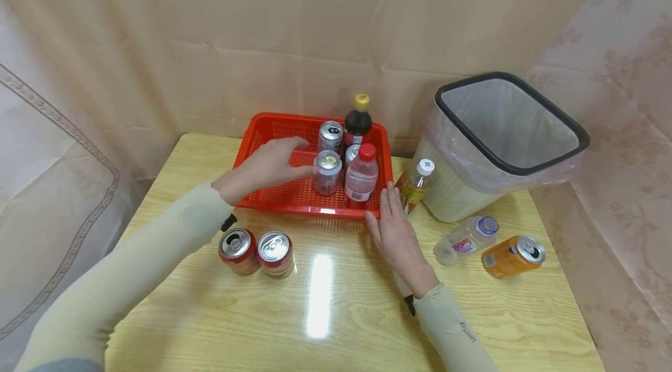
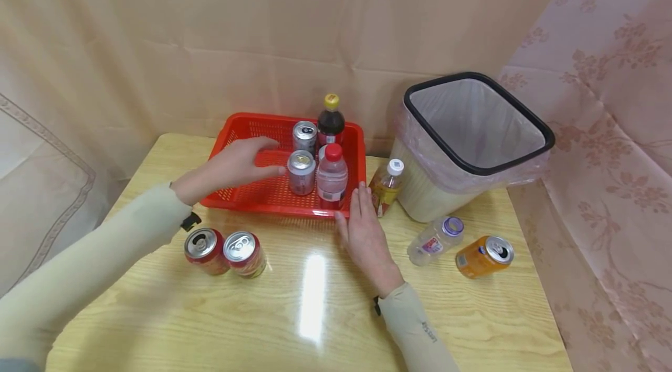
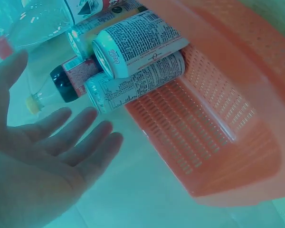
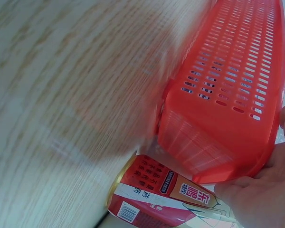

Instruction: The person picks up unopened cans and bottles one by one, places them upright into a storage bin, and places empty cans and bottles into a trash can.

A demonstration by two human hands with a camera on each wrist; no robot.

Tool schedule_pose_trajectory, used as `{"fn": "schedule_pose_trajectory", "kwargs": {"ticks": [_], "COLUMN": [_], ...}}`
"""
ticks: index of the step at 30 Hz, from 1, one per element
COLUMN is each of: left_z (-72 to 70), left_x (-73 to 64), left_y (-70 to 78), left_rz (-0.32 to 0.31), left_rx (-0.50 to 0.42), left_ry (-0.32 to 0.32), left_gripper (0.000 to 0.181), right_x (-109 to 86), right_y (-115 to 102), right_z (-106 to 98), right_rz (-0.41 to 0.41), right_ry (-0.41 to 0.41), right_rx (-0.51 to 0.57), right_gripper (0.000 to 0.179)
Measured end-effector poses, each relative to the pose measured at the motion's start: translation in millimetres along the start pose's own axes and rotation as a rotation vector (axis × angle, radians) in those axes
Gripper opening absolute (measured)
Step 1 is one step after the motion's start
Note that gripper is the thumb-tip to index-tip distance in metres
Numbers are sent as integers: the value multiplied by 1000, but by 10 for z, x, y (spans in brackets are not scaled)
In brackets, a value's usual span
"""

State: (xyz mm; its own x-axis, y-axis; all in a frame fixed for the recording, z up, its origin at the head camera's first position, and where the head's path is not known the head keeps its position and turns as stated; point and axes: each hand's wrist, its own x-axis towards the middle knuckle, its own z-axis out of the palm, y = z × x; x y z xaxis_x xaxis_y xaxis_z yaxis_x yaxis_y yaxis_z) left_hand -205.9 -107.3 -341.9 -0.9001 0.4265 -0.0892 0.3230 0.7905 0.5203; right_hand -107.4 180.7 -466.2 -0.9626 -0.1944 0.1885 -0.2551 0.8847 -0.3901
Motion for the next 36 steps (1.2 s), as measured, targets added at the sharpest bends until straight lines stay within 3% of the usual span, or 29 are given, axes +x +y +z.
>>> {"fn": "schedule_pose_trajectory", "kwargs": {"ticks": [12, 20, 28, 36], "left_z": [19, 47, 230, 355], "left_x": [-427, -682, -888, -1049], "left_y": [-44, -93, -199, -263], "left_rz": [108, 165, 235, 306], "left_rx": [-108, -144, -107, 17], "left_ry": [116, 111, 103, 53], "left_gripper": [64, 66, 67, 80], "right_x": [-1, 7, 8, 11], "right_y": [-4, 0, 7, 11], "right_z": [-17, -29, -30, -20], "right_rz": [0, 3, -2, -12], "right_ry": [3, -2, 9, 22], "right_rx": [6, 1, 2, 6], "right_gripper": [74, 74, 74, 73]}}
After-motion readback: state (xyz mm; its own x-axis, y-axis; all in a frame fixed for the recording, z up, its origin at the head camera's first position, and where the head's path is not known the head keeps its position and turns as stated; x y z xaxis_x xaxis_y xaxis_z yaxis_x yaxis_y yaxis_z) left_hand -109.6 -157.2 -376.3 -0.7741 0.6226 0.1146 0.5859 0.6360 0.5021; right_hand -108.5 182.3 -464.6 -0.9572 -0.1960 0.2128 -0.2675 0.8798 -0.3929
